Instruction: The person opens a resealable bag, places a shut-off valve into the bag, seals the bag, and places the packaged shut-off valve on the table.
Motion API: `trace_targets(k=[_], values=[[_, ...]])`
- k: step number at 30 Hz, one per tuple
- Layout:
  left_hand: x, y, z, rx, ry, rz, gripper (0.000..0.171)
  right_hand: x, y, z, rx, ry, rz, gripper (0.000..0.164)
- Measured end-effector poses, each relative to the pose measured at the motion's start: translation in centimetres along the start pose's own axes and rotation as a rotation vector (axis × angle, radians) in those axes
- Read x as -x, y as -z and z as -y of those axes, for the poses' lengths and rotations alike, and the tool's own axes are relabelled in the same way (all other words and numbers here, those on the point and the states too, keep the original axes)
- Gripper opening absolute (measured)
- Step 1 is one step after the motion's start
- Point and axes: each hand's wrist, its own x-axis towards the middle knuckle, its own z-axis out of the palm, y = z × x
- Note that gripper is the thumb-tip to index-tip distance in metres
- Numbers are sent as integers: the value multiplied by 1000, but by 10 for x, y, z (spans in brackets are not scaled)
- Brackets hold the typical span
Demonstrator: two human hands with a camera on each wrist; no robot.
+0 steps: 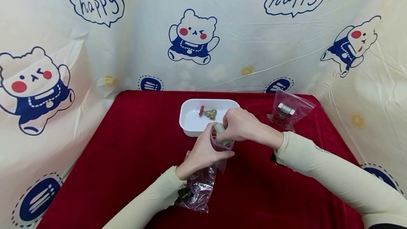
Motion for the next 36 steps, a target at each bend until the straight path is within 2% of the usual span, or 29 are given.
trace_targets(k=[23,31,36], values=[[-6,-4,-2,-5,2,-43,76,-15,-7,5,92,-3,112,43],[-6,-5,-1,-18,3,-54,78,-20,-17,3,124,54,139,32],[-7,-5,0,-32,4,-68,81,-22,-23,3,135,46,141,24]])
